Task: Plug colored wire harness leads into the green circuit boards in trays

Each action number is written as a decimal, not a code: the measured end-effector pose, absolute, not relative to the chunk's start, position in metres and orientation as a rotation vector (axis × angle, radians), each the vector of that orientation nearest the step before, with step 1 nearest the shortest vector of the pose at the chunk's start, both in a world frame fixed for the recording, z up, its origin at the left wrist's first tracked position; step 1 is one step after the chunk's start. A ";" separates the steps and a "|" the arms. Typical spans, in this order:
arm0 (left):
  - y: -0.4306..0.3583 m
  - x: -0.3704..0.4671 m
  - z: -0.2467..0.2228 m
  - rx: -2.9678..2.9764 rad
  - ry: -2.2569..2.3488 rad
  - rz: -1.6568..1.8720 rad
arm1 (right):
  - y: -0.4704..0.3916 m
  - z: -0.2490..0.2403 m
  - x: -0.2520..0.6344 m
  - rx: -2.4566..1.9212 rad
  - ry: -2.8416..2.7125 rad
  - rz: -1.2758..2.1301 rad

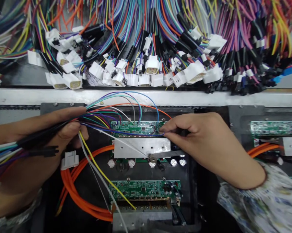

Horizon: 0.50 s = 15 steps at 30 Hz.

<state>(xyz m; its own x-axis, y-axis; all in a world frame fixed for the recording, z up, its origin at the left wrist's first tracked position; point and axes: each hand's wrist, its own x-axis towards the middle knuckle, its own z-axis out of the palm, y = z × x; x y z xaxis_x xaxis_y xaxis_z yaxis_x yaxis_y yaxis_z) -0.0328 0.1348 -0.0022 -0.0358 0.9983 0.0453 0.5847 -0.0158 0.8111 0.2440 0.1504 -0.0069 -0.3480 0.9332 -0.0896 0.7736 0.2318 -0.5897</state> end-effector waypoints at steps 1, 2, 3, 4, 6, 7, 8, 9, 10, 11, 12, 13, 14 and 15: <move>0.135 -0.032 -0.003 1.654 1.685 0.932 | 0.151 -0.006 0.244 -1.587 -2.239 0.812; 0.135 -0.032 -0.003 1.653 1.682 0.947 | 0.151 -0.006 0.244 -1.589 -2.246 0.803; 0.135 -0.032 -0.003 1.655 1.673 0.956 | 0.151 -0.006 0.243 -1.605 -2.248 0.785; 0.135 -0.032 -0.004 1.658 1.659 0.958 | 0.151 -0.006 0.242 -1.629 -2.245 0.758; 0.136 -0.033 -0.004 1.662 1.624 0.963 | 0.150 -0.006 0.238 -1.686 -2.226 0.700; 0.136 -0.033 -0.005 1.668 1.619 0.957 | 0.150 -0.007 0.237 -1.712 -2.210 0.680; 0.136 -0.033 -0.005 1.680 1.621 0.947 | 0.150 -0.008 0.235 -1.733 -2.193 0.668; 0.136 -0.033 -0.004 1.693 1.626 0.942 | 0.149 -0.008 0.235 -1.748 -2.177 0.665; 0.136 -0.033 -0.004 1.703 1.637 0.941 | 0.150 -0.009 0.235 -1.756 -2.170 0.668; 0.136 -0.033 -0.004 1.705 1.644 0.944 | 0.150 -0.010 0.236 -1.759 -2.174 0.672; 0.136 -0.033 -0.004 1.700 1.653 0.952 | 0.151 -0.010 0.238 -1.751 -2.188 0.670; 0.136 -0.032 -0.003 1.697 1.662 0.957 | 0.152 -0.010 0.240 -1.732 -2.218 0.677; 0.136 -0.032 -0.003 1.696 1.673 0.953 | 0.153 -0.009 0.244 -1.711 -2.258 0.690; 0.136 -0.032 -0.003 1.696 1.677 0.945 | 0.153 -0.007 0.247 -1.698 -2.289 0.681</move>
<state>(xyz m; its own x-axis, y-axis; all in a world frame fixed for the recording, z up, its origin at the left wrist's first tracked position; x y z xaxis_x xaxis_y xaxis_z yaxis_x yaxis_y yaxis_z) -0.0324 0.1355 -0.0030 -0.0351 0.9951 0.0920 0.5942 -0.0532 0.8026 0.2468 0.1529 -0.0072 -0.3138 0.9439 -0.1023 0.8465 0.2294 -0.4804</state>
